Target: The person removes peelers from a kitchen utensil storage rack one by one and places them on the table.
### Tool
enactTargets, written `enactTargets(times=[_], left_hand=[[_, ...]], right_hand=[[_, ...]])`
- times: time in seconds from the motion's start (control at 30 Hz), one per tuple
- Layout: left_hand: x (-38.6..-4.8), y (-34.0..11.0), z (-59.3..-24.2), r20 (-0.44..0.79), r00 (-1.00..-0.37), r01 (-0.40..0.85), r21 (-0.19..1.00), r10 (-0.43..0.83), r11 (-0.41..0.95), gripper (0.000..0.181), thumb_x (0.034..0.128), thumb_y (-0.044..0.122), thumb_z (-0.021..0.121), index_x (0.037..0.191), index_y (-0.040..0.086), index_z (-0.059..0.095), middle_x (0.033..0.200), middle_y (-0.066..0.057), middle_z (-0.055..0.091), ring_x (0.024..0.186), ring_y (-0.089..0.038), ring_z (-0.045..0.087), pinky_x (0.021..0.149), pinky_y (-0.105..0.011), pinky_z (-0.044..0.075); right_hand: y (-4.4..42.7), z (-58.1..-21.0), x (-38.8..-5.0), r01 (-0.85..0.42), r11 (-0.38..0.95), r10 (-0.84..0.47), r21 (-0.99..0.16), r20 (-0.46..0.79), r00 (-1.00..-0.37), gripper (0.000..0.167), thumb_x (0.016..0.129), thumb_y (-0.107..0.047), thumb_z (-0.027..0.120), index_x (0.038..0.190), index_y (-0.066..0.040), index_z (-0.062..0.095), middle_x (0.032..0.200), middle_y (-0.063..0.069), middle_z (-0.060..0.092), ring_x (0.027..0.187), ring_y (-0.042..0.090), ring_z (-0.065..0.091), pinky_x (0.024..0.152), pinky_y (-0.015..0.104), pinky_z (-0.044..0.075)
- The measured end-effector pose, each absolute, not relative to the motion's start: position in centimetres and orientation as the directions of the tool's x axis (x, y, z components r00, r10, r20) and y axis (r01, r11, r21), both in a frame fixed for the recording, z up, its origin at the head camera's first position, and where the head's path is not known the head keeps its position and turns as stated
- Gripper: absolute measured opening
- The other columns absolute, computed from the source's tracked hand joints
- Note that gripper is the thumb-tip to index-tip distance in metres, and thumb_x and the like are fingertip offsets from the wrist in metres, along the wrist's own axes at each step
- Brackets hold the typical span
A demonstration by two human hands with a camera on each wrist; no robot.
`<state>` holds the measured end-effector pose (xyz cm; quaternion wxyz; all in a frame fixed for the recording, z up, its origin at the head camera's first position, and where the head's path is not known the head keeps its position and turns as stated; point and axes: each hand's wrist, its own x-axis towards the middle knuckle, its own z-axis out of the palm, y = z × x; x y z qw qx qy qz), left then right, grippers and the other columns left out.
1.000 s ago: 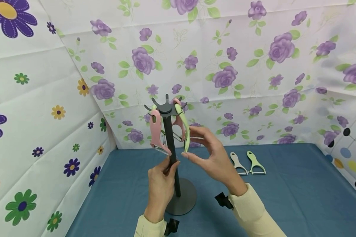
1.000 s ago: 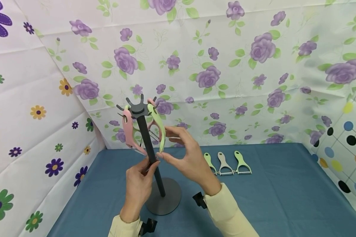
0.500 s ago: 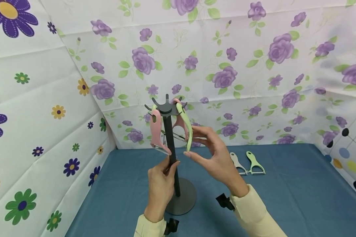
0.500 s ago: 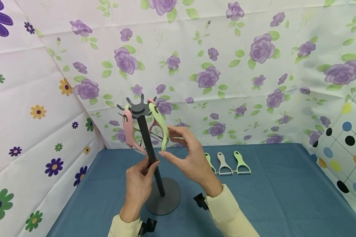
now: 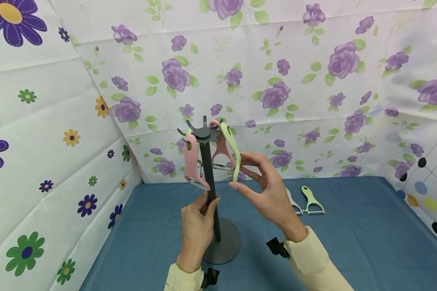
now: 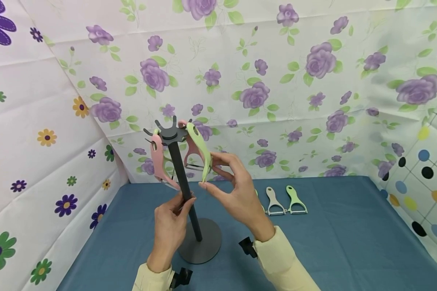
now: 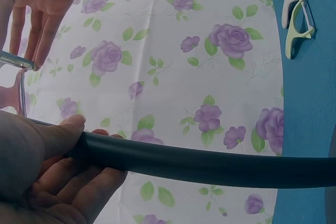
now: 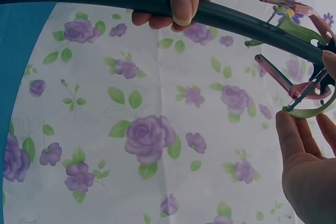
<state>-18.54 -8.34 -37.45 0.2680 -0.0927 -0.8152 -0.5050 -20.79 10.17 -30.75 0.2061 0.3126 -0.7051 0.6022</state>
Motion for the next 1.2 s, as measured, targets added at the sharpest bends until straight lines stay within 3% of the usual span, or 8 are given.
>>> enactTargets(times=[1.2], left_hand=[[-18.62,-8.46,-37.61,0.523,-0.843,0.415,0.781,-0.125,0.467,0.011,0.0978,0.015,0.069,0.104,0.014,0.079,0.096,-0.008,0.079,0.083,-0.019,0.077,0.071,-0.033,0.065]], right_hand=[[11.06,-31.32,-20.51,-0.698,0.111,-0.14,-0.708,0.684,-0.716,0.07,0.085,0.003,0.08,0.146,-0.017,0.052,0.136,0.007,0.057,0.126,0.016,0.059,0.107,0.029,0.054]])
